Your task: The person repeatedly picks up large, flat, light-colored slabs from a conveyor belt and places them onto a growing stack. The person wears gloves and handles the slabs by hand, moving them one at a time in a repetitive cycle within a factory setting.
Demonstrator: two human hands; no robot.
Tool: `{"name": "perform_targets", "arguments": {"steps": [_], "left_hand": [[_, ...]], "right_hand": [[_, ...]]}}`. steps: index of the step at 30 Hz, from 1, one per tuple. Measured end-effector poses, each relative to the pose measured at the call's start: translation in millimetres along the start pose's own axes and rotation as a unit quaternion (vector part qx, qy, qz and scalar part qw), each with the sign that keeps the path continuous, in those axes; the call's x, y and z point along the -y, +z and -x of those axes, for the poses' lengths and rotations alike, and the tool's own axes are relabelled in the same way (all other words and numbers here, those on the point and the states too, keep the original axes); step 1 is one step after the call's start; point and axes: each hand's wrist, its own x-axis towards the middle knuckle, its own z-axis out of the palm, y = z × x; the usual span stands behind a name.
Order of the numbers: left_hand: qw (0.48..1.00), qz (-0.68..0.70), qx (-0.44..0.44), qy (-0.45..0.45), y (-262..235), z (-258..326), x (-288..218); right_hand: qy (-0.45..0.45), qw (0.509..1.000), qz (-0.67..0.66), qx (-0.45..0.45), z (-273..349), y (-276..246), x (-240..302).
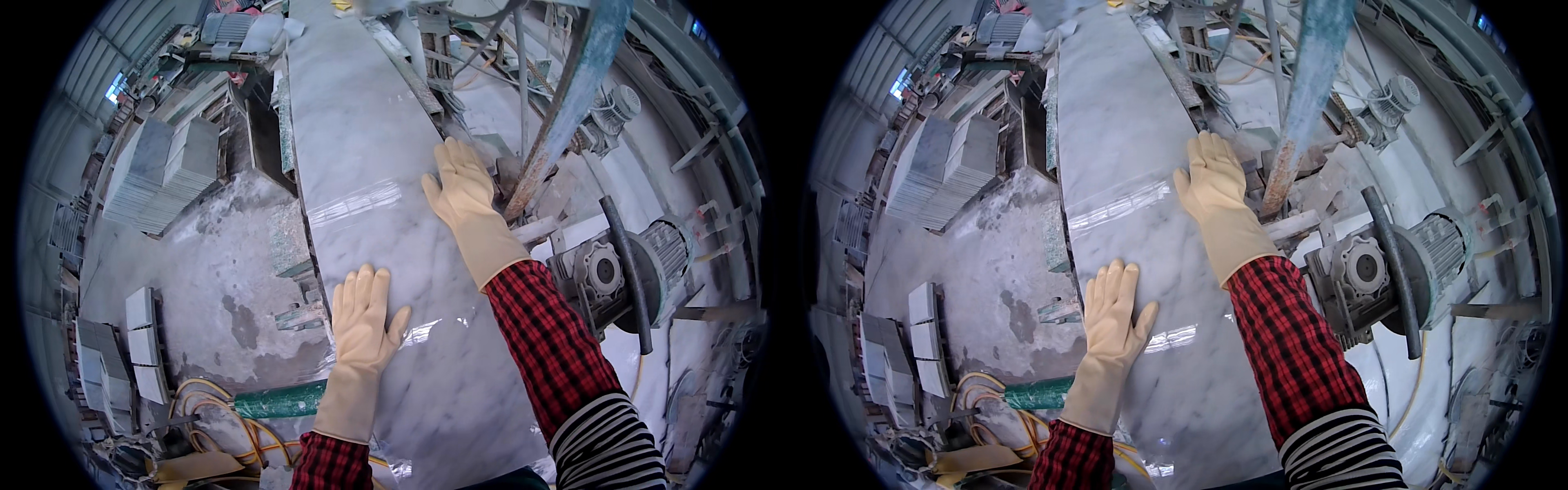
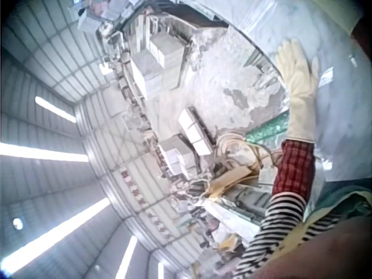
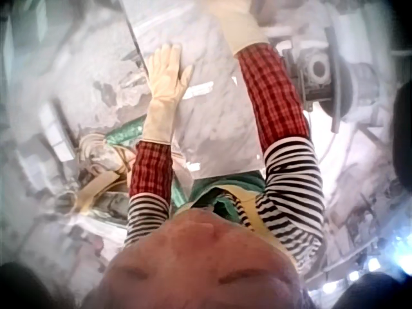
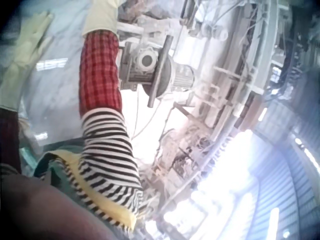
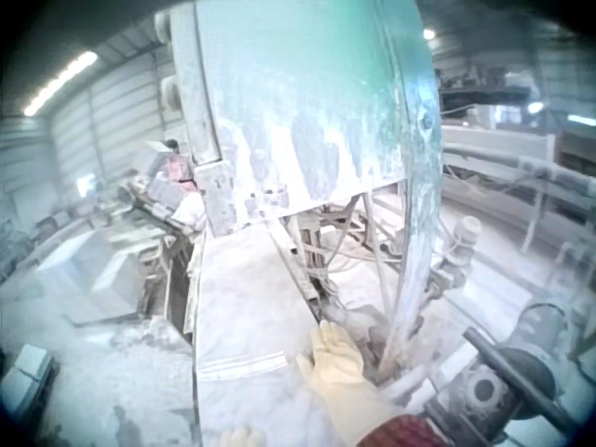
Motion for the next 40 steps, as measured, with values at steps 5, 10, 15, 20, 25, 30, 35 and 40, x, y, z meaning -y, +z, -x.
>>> {"name": "perform_targets", "arguments": {"steps": [5,10,15,20,25,30,35,40], "left_hand": [[0.999,0.037,-0.036,-0.002,4,1,6],[0.992,0.095,-0.086,0.025,7,6,21],[0.97,0.21,-0.031,0.115,-10,19,50],[0.948,0.278,0.053,0.144,-49,52,88],[0.983,0.183,0.005,0.033,-70,127,150],[0.96,0.211,0.119,-0.14,-62,214,219],[0.961,0.149,0.199,-0.12,-30,230,222],[0.947,0.165,0.21,-0.178,-23,238,232]], "right_hand": [[-0.068,0.998,-0.006,0.019,13,-1,1],[-0.043,0.995,0.092,0.018,63,-15,43],[-0.05,0.995,0.082,0.019,78,-32,74],[-0.035,0.994,0.079,0.068,70,-40,85],[-0.02,0.991,0.091,0.093,64,-42,93],[0.01,0.987,0.092,0.131,57,-43,97],[0.003,0.984,0.085,0.155,50,-41,97],[0.017,0.979,0.097,0.181,47,-39,97]]}}
